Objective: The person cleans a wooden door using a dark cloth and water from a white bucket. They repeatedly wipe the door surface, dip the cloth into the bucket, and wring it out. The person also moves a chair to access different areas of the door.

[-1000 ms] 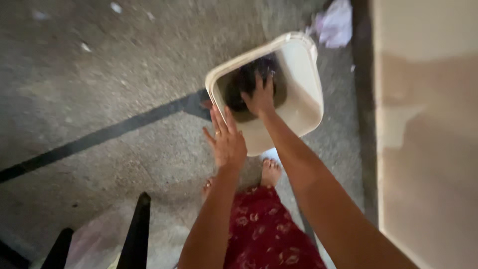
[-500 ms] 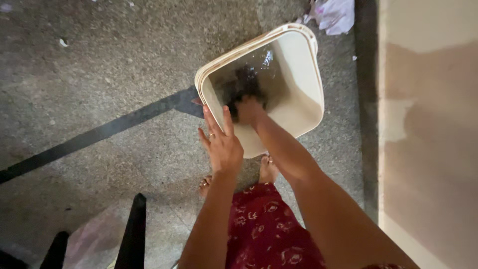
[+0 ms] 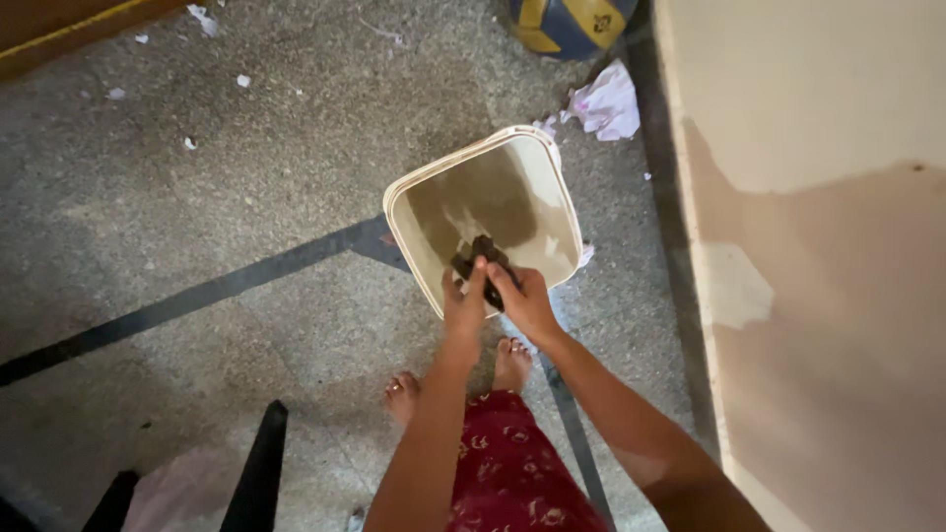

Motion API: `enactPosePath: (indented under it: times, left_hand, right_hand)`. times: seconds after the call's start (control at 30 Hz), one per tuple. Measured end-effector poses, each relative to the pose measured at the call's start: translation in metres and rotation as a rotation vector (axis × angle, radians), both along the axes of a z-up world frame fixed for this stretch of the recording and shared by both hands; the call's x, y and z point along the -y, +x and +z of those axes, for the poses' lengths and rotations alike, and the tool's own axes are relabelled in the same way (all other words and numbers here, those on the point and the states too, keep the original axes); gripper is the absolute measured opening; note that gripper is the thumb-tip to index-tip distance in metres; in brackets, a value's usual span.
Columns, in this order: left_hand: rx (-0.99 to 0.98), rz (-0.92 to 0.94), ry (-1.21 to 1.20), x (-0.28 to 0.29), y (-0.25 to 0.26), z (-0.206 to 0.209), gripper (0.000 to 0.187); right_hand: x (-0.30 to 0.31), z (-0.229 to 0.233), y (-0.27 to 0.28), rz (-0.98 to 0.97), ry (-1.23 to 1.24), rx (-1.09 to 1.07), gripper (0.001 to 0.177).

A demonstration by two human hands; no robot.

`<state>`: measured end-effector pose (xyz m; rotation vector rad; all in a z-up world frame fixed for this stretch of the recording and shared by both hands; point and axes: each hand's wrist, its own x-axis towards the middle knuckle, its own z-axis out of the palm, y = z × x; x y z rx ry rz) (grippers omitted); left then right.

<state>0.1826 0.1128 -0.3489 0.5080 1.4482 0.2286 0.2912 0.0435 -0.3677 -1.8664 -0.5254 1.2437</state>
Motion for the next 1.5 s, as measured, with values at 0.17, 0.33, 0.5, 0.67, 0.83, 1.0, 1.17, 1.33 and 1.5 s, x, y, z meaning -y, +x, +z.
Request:
enactPosePath:
  times: [0.17,0.33,0.5,0.67,0.83,1.0,1.17,1.33,1.5]
  left_hand:
    - [0.504,0.339,-0.076,-0.012,0.018,-0.026,0.054]
    - [0.460,0.334,0.090,0.001,0.028,-0.053,0.055]
    - [0.205,0.025,0.185,-0.007,0.045,0.005,0.049]
    - [-0.034,-0.198,0.478,-0.025,0.046,0.035,0.050]
    - [0.087,-0.068,0.804,-0.016,0.052,0.027,0.045]
    - [-0.065,-0.414,0.643,-0.007,0.052,0.017,0.038]
    - [0.046,-0.572,1.047,-0.028,0.038,0.037,0.029]
    - [0.588,-0.576,0.477,-0.062,0.025,0.108,0.060]
    - [0.572,-0.439,0.290,-0.074,0.029,0.153,0.034]
  right_hand:
    - [-0.004,0.052,0.002,0.157,-0.105,0.107,0.034]
    - [-0.019,0.054,0.017,-0.132,0.013,0.245,0.039]
    - [-0.018,0.012,0.017,-0.431,-0.047,-0.087,0.042]
    - [-0.001,0.019,0.021,-0.561,0.144,-0.664,0.044]
    - [-0.015,0.069,0.013,-0.587,-0.032,-0.800,0.062]
    - [-0.025,0.101,0.017,-0.510,0.113,-1.128,0.088]
    - [-0.008,0.124,0.031,-0.066,0.284,-1.074,0.069]
    - [-0.011,0.137,0.040,0.132,-0.047,-0.776,0.051]
    - [-0.029,0.170,0.030,0.121,-0.192,-0.518,0.034]
